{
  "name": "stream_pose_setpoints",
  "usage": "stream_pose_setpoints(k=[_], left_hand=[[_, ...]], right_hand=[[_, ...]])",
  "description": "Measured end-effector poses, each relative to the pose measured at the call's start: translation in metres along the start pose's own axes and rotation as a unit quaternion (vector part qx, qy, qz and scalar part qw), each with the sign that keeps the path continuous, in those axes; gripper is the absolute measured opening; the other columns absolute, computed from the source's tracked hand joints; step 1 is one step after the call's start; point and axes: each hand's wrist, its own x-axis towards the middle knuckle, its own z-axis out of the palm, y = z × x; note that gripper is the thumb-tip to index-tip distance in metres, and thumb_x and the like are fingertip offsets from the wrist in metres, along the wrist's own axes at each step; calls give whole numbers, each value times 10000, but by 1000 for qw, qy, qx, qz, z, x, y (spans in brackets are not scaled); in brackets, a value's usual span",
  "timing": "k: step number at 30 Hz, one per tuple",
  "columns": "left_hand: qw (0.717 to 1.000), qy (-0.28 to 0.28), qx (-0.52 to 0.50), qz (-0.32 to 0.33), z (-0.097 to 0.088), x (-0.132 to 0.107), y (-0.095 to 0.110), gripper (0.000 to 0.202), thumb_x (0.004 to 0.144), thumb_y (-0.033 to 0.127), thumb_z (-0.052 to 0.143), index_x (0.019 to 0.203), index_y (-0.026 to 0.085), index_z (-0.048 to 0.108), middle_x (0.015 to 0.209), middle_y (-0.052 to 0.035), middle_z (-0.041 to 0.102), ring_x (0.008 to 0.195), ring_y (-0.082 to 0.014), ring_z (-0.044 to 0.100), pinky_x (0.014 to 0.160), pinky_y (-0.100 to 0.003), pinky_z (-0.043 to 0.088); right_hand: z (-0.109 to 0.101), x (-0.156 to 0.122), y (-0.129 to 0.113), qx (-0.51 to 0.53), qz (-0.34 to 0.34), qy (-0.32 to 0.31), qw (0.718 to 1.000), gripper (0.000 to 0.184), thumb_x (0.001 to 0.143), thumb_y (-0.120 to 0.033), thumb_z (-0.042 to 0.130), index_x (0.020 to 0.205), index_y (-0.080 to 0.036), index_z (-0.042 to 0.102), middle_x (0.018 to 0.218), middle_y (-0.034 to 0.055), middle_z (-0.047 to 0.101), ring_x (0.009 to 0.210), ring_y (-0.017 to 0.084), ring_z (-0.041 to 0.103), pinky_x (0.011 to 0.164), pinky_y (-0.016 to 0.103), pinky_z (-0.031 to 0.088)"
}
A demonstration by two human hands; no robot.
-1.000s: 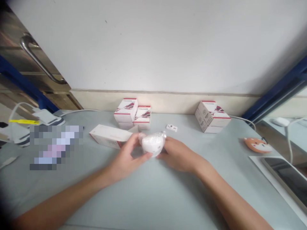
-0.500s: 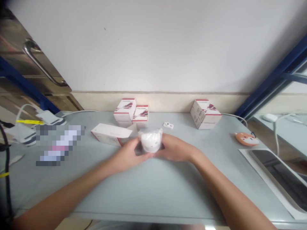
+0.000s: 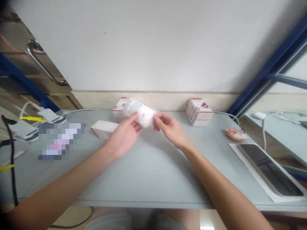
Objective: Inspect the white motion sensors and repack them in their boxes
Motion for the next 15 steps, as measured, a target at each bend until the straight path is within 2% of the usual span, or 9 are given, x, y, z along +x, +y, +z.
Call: stream_pose_setpoints(k=[4,7,9,12,13,15], left_hand=[[988,24,-87,-125,-12,3,-13,282,948,354,746,1198,225,729,1489,-88,648,1392,-261,569,1078,-368,493],[984,21,-114,-139,-18,-2,-21,232,959,283,737,1180,212,733,1428,-105,684,1354,-255,600,1104,-388,492],[982,-5,-134,-132,-19,-6,-22,182,956,258,748,1128,198,738,1358,-99,718,1301,-258,641,1113,-415,499],[975,-33,-172,-139,-20,-10,-18,126,964,272,747,1022,160,747,1280,-104,745,1250,-268,678,1118,-443,519],[971,-36,-185,-144,-20,-11,-16,129,968,277,741,1002,153,749,1277,-109,745,1254,-271,677,1125,-452,521],[969,-45,-199,-142,-20,-14,-14,108,949,259,760,969,153,751,1270,-107,746,1264,-274,667,1136,-473,522]], right_hand=[[5,5,16,-20,-7,102,995,309,1000,-501,621,877,-218,636,707,-19,604,666,144,555,679,302,450],[3,5,21,-127,-22,138,982,254,1011,-434,575,946,-210,675,743,2,656,670,153,597,640,294,456],[2,2,19,-256,-77,175,948,209,1007,-370,567,991,-208,699,809,24,698,683,154,610,648,298,462],[1,-3,9,-413,-165,228,866,172,998,-287,569,1024,-221,726,864,34,716,673,145,597,634,296,450],[1,-4,5,-426,-178,237,855,171,998,-275,572,1030,-225,733,873,37,721,680,147,603,624,292,452],[2,-6,-2,-403,-178,253,861,158,990,-269,602,1038,-233,747,895,43,740,711,158,631,615,282,473]])
